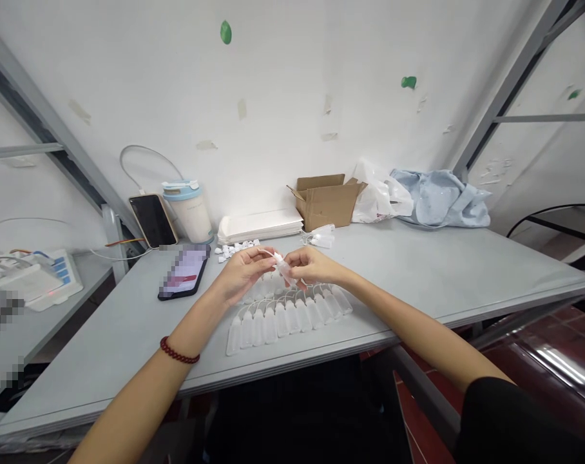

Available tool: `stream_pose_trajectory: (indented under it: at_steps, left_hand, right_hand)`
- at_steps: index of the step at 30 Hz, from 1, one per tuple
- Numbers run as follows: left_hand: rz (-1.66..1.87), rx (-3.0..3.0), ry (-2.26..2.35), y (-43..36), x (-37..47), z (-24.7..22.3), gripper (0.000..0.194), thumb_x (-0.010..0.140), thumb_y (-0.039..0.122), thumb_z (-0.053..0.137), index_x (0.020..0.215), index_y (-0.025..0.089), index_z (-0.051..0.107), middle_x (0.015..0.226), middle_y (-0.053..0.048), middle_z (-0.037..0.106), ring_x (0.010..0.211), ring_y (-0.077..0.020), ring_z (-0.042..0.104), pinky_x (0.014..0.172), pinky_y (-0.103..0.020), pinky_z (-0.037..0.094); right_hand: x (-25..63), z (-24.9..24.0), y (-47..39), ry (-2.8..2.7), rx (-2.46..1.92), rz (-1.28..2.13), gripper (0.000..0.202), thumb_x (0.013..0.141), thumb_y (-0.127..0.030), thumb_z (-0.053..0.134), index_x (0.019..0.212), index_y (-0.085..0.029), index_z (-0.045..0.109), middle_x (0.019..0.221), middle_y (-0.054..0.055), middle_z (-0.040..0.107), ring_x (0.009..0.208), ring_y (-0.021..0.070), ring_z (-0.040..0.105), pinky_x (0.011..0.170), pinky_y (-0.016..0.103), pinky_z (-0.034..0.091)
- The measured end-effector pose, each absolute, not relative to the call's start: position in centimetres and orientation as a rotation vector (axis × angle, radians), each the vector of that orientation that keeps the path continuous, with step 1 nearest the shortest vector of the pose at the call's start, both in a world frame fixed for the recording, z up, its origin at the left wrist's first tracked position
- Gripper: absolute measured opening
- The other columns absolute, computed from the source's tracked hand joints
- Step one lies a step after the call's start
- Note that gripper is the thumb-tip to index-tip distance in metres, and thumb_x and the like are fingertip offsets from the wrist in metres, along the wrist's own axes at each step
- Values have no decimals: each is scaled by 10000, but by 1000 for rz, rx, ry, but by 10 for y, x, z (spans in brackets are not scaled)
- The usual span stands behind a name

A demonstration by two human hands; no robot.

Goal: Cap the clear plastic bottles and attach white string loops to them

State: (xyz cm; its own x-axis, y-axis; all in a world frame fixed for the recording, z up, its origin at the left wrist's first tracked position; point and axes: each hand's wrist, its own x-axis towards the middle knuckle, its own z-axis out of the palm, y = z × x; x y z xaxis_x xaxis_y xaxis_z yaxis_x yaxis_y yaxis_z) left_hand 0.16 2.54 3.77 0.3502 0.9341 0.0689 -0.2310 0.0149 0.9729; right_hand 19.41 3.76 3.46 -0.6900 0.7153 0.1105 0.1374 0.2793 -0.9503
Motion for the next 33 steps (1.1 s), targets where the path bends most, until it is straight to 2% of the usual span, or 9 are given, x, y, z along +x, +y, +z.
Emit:
stream_pose_trajectory:
  at_steps: [7, 16, 24, 29, 33]
  left_hand:
    - [1129, 1209, 748, 27, 1, 35, 262, 625, 200, 785, 860, 150, 679, 765, -22, 667, 747, -139, 597, 753, -277, 448]
    - [1128, 1235, 651, 21, 3, 41, 228, 640, 215, 779, 835, 153, 679, 771, -23, 665, 742, -144, 593, 751, -287, 443]
    - [1059, 1281, 666, 19, 1, 46, 222, 675, 220, 751, 880, 165, 687, 776, -27, 669, 745, -156, 600, 763, -305, 445]
    - [1109, 1319, 687, 18, 4, 44, 132, 685, 243, 739, 758, 138, 705, 814, -43, 659, 764, -159, 589, 759, -302, 449]
    - [1084, 1342, 704, 20, 2, 42, 175, 670, 248, 757, 803, 147, 707, 764, -38, 662, 743, -159, 591, 753, -305, 446]
  right_hand:
    - [192, 35, 39, -1945, -723, 1485, 142, 712, -214, 554, 762, -103, 628, 687, 21, 648, 434, 66, 557, 351, 151, 369]
    - [193, 33, 38, -1854, -540, 1718, 165, 742, -239, 569, 811, -101, 629, 751, 49, 683, 484, 92, 608, 404, 175, 458]
    - [193, 34, 37, -1849, -542, 1756, 197, 738, -190, 531, 867, -90, 642, 756, 60, 695, 497, 94, 615, 421, 171, 465]
    - [194, 34, 38, -1861, -528, 1790, 192, 733, -189, 533, 856, -88, 641, 745, 55, 693, 482, 92, 605, 412, 178, 463]
    - [194, 35, 39, -1868, -536, 1820, 177, 721, -162, 517, 829, -90, 637, 721, 41, 688, 449, 79, 584, 402, 173, 451]
